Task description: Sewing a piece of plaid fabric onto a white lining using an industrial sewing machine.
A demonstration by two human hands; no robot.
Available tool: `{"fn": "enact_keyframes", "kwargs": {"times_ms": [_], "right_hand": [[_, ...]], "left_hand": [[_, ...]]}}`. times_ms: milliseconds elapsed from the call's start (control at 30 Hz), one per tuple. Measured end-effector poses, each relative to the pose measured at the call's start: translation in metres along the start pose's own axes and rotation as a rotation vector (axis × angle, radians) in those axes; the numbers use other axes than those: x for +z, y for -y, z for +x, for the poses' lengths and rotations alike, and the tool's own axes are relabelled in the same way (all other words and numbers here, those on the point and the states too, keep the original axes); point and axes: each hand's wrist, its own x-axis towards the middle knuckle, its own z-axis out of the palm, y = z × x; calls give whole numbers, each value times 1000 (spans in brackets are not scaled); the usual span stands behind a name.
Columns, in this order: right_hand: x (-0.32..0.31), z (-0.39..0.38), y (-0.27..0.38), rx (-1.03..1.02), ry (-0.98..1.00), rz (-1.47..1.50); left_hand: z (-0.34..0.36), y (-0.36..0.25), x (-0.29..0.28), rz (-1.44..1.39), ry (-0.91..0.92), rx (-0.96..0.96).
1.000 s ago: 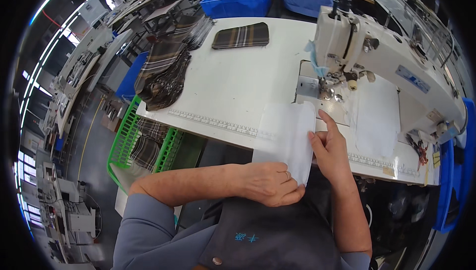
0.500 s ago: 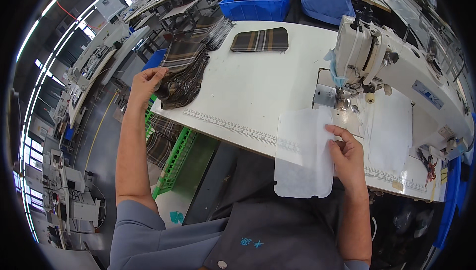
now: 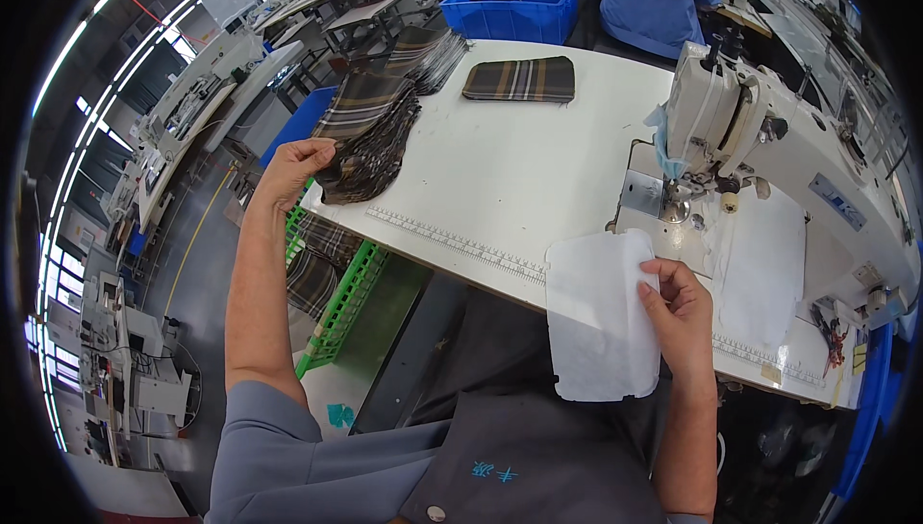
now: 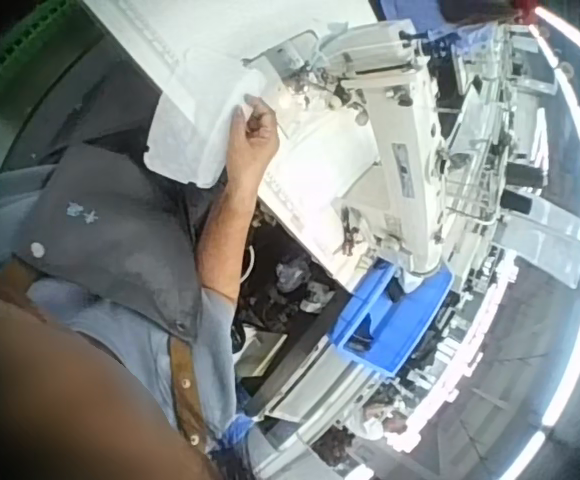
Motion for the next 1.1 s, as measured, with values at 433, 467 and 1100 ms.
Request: {"fn": "enact_keyframes", "kwargs": {"times_ms": [433,467,1100], "right_hand": [[-6,12,0,21,43,-79],[-4,13,2,20,40,-79],[15,1,5,-56,-124,-206]], "left_hand": [[5,-21,6,207,-219,139],[3,-28,12,206,-217,141],[-182,-57,325,427,650,1426]]}}
